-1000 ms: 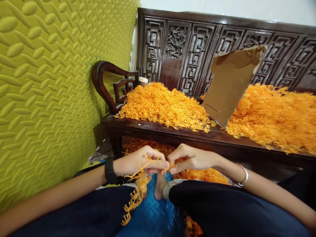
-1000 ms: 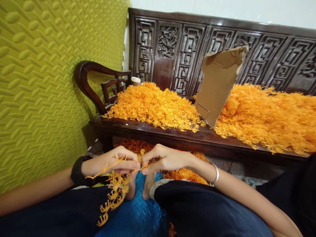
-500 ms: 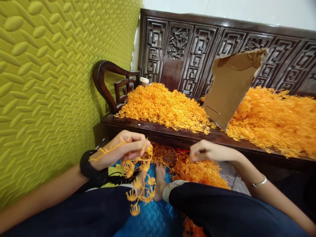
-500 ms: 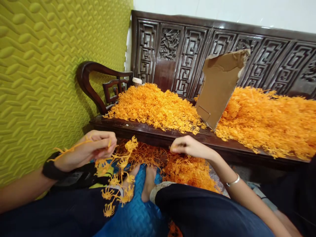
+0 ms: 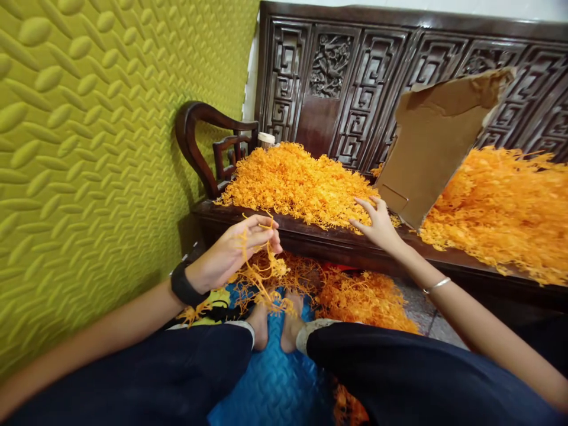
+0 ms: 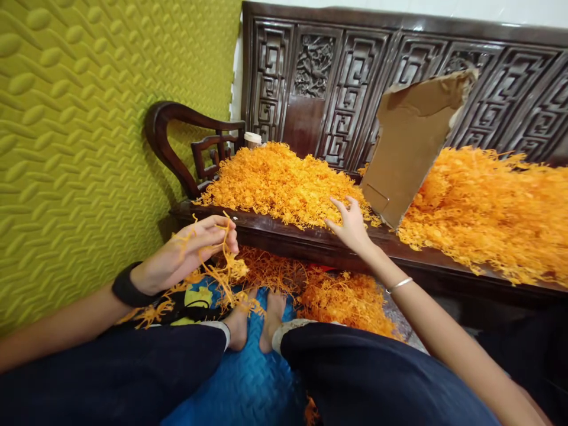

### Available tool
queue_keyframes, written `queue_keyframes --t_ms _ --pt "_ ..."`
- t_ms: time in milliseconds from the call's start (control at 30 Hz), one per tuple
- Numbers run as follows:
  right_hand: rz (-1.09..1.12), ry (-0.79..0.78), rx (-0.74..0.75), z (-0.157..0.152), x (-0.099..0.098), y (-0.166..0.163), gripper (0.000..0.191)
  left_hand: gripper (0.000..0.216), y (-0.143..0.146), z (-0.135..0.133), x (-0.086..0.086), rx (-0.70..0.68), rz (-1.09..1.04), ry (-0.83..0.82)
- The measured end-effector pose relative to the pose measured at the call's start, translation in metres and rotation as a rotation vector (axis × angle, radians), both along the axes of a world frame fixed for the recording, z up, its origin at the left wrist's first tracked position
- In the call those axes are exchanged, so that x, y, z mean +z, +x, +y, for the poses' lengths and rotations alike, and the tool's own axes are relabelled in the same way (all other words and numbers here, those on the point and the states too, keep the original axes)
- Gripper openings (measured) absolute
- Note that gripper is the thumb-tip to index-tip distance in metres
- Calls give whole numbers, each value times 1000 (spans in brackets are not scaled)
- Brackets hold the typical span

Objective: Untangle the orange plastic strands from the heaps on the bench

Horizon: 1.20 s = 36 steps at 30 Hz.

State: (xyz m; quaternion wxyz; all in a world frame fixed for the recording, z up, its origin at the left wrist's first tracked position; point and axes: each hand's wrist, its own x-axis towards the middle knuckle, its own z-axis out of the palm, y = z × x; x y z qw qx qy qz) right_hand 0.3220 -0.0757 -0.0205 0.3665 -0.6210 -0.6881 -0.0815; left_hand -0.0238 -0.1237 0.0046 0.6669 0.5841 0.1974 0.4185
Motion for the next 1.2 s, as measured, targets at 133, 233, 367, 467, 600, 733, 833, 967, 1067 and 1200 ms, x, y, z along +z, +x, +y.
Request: queue_keyframes --t_ms 133,233,367,467,600,733,833,967,1067,1200 --pt "367 -506 529 -30 24 -76 41 13 6 -3 1 -48 -10 32" --pt "546 -773 909 -59 29 -127 34 7 10 -7 3 -56 2 70" --pt "683 -747 944 -81 24 -155 25 8 10 -9 5 41 -31 134" --pt "676 -543 883 -83 24 -156 21 26 9 -8 4 77 -39 120" --pt "568 -359 792 -82 29 -154 21 62 9 -8 1 -34 97 55" --pt "380 -214 701 -85 30 -156 17 45 11 -11 3 -145 274 88" --pt "283 -134 664 -85 32 -155 16 45 11 -12 4 -153 316 88" --pt "207 -163 664 -85 40 -151 20 40 6 -11 3 -139 388 67" --pt "150 -316 706 -87 45 -146 21 32 3 -11 2 -121 497 101" --pt "109 -545 805 -91 50 -136 24 34 1 -12 1 -149 593 210"
